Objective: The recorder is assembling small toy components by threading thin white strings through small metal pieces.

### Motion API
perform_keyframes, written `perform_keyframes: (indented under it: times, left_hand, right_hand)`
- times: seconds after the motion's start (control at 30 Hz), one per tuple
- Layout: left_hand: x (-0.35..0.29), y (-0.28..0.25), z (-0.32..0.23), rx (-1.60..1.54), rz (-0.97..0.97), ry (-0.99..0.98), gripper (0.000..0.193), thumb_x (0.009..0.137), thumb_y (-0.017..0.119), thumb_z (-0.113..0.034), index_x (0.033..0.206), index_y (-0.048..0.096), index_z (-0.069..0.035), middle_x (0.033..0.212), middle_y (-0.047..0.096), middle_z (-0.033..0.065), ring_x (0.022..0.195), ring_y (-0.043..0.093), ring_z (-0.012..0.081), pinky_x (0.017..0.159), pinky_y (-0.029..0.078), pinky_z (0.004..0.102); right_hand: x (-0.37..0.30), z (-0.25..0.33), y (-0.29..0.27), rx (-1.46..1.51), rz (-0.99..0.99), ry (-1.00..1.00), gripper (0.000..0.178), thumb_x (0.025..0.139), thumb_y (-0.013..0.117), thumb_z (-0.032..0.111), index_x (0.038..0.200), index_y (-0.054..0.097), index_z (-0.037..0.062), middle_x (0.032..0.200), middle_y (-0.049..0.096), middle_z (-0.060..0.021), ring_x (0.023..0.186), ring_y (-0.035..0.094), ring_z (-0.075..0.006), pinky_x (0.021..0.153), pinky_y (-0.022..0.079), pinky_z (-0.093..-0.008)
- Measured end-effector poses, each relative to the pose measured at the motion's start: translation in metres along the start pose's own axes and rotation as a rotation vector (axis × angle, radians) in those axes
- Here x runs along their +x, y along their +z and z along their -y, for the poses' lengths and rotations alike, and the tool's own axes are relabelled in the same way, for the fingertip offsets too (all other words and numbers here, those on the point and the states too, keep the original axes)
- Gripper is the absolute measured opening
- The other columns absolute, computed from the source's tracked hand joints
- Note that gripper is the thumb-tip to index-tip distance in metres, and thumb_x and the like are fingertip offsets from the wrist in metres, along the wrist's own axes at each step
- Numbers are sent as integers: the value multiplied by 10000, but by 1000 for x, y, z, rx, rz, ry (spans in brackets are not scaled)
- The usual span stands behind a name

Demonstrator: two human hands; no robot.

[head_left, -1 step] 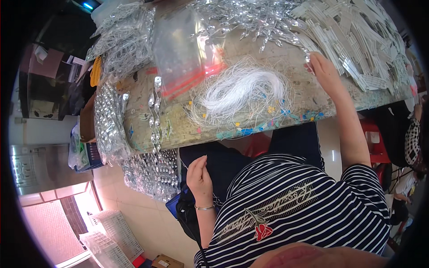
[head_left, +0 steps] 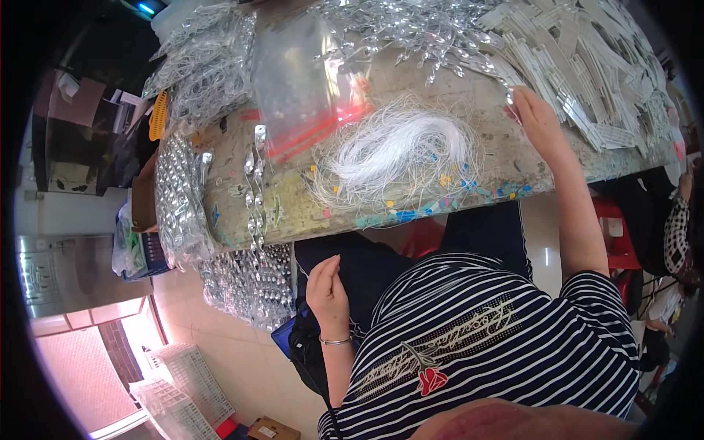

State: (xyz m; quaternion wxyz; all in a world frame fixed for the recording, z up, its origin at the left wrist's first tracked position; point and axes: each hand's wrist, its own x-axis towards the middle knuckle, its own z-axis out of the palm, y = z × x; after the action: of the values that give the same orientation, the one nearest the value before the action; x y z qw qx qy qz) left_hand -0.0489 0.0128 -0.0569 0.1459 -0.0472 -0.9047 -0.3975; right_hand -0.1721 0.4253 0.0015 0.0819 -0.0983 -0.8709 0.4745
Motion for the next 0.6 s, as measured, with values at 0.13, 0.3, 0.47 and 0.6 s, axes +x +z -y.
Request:
perform_keyframes:
  times: [0.13,0.3,0.47,0.6]
  left_hand:
    - [-4,1,-3,-24,14,-24,208,829,535,86,973,660,3,925,632,114,782,619,163,709,507,250]
    - [0,1,-9,-34,55,7,225,809,534,107,966,659,7,919,636,120,796,620,172,724,511,253]
    - [4,3,-14,-32,65,3,235,798,535,117,963,660,6,922,637,120,798,621,174,727,513,257]
    - [7,5,-14,-82,94,-29,227,836,527,80,1012,650,7,949,643,117,818,624,166,736,511,254]
  right_hand:
    - [-7,-16,-11,198,-34,138,268,972,417,253,933,529,12,742,503,-19,690,528,-112,648,423,-250]
    - [-13,-16,-22,-149,-41,68,257,969,433,224,1034,568,16,875,579,-48,742,548,-110,660,428,-245]
    - [-13,-23,-40,-43,-329,-155,292,971,437,209,1147,560,13,1031,612,-74,885,552,-118,781,456,-245]
    - [-22,-2,-51,348,-253,41,312,973,427,228,1139,561,-1,978,605,-62,850,546,-116,762,447,-253]
